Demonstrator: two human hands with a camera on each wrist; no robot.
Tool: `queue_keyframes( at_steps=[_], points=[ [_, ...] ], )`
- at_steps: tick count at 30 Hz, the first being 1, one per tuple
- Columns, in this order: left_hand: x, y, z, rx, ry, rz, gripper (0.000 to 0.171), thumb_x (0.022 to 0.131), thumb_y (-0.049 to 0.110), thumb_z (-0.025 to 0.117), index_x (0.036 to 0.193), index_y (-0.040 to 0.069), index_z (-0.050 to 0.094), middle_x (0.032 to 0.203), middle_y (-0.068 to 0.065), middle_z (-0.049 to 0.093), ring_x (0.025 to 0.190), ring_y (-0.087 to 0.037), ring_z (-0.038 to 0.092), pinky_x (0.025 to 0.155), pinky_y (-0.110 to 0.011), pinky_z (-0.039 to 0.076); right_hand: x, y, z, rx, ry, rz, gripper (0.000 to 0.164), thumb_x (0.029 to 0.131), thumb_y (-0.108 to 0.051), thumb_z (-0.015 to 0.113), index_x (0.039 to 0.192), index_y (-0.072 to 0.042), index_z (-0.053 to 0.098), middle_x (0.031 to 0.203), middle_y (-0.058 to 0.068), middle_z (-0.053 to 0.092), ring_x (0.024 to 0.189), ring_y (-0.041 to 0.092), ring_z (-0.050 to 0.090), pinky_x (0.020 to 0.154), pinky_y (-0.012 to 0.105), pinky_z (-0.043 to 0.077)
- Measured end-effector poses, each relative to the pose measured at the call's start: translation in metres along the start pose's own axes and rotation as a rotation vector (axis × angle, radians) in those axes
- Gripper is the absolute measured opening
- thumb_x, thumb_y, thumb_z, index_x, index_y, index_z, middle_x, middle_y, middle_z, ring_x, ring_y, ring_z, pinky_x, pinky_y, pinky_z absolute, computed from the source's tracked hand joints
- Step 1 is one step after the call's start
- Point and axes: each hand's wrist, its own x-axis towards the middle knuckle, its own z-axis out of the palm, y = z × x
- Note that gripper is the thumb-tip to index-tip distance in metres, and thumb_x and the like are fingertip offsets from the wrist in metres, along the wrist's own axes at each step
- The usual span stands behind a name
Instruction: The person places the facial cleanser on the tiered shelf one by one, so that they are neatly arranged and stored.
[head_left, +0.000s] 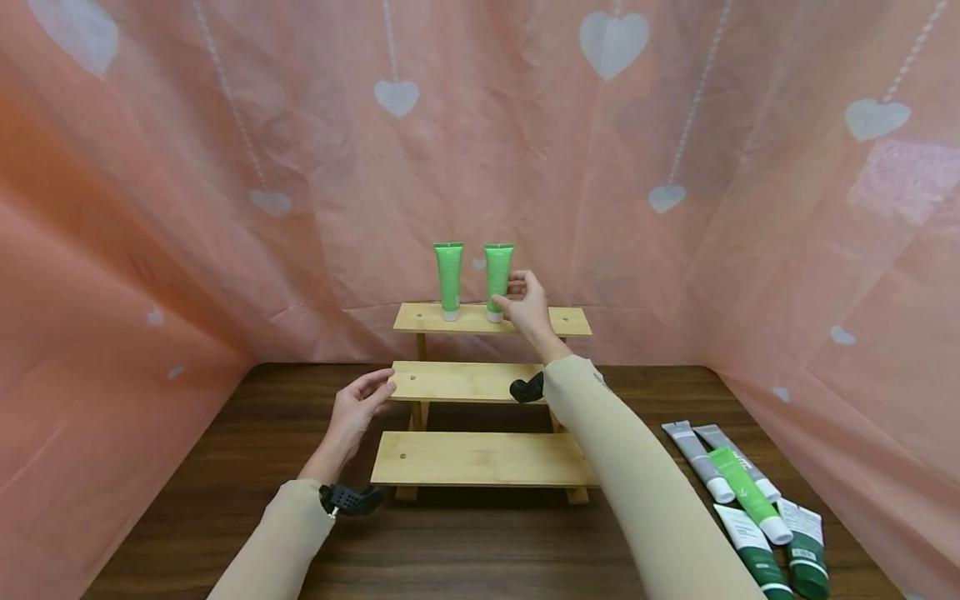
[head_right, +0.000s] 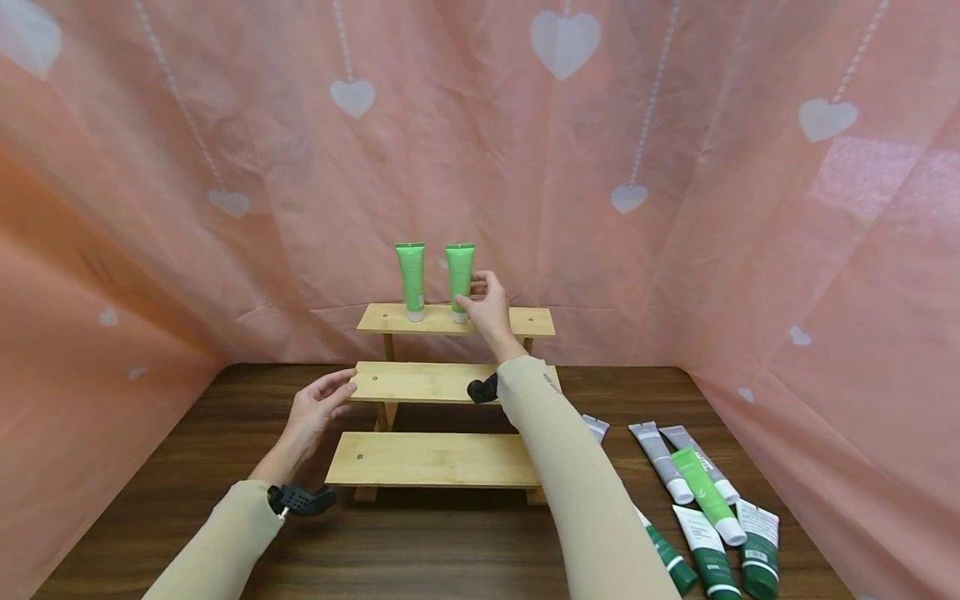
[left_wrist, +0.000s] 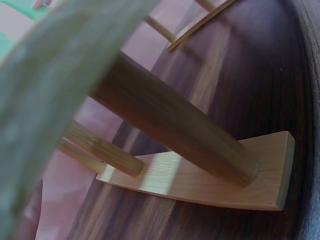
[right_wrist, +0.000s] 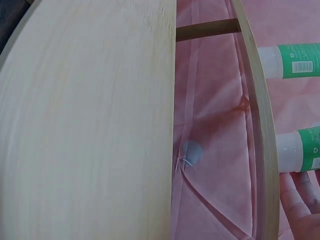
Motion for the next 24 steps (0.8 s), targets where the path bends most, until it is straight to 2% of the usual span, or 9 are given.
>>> queue_keyframes(
  at_steps=[5, 12, 15, 17, 19, 24],
  points=[
    [-0.002, -0.003, 0.000, -0.002, 0.005, 0.000, 0.042, 0.084, 0.024, 0.071, 0.120, 0.004, 0.061, 0.116, -0.012, 0.060, 0.092, -0.012, 0.060, 0.085, -0.045, 0.048, -0.001, 0.003, 0.000, -0.038, -0.002, 0.019, 0.043, 0.085, -0.006, 0.067, 0.122, -0.005, 0.045, 0.112, 0.014, 0.051, 0.099, 0.027, 0.056, 0.070, 0.037, 0.053],
    [0.002, -0.002, 0.003, -0.011, -0.004, 0.012, 0.042, 0.084, 0.024, 0.070, 0.121, 0.004, 0.061, 0.113, -0.011, 0.061, 0.092, -0.012, 0.058, 0.078, -0.032, 0.052, -0.004, 0.000, -0.004, -0.058, 0.005, 0.000, 0.043, 0.085, -0.010, 0.068, 0.121, -0.005, 0.045, 0.113, 0.016, 0.052, 0.101, 0.029, 0.056, 0.077, 0.040, 0.051],
    [0.003, -0.001, 0.004, -0.023, 0.006, 0.012, 0.041, 0.084, 0.023, 0.071, 0.120, 0.005, 0.062, 0.110, -0.007, 0.062, 0.091, -0.012, 0.059, 0.082, -0.038, 0.051, -0.007, -0.001, -0.010, -0.067, 0.026, -0.025, 0.046, 0.084, -0.013, 0.070, 0.122, -0.004, 0.046, 0.113, 0.018, 0.053, 0.101, 0.029, 0.056, 0.081, 0.038, 0.050],
    [0.003, 0.001, 0.004, -0.030, 0.010, 0.011, 0.041, 0.084, 0.023, 0.071, 0.120, 0.005, 0.062, 0.108, -0.006, 0.062, 0.091, -0.013, 0.058, 0.085, -0.044, 0.049, -0.010, -0.002, -0.015, -0.056, 0.041, -0.043, 0.047, 0.084, -0.013, 0.070, 0.123, -0.001, 0.046, 0.113, 0.019, 0.054, 0.099, 0.028, 0.057, 0.080, 0.036, 0.050],
    [0.004, 0.002, 0.004, -0.036, 0.013, 0.012, 0.041, 0.084, 0.023, 0.071, 0.120, 0.005, 0.062, 0.108, -0.005, 0.062, 0.090, -0.013, 0.058, 0.085, -0.043, 0.049, -0.012, -0.002, -0.021, -0.036, 0.042, -0.048, 0.046, 0.084, -0.010, 0.069, 0.122, 0.002, 0.047, 0.111, 0.021, 0.055, 0.096, 0.028, 0.057, 0.077, 0.038, 0.051],
    [0.006, 0.002, 0.005, -0.048, 0.014, 0.012, 0.043, 0.083, 0.024, 0.071, 0.121, 0.004, 0.061, 0.107, -0.004, 0.062, 0.091, -0.012, 0.058, 0.077, -0.032, 0.052, -0.019, -0.003, -0.030, 0.027, 0.013, -0.029, 0.044, 0.086, -0.007, 0.067, 0.122, 0.007, 0.046, 0.111, 0.024, 0.057, 0.091, 0.028, 0.058, 0.076, 0.044, 0.052]
  ],
)
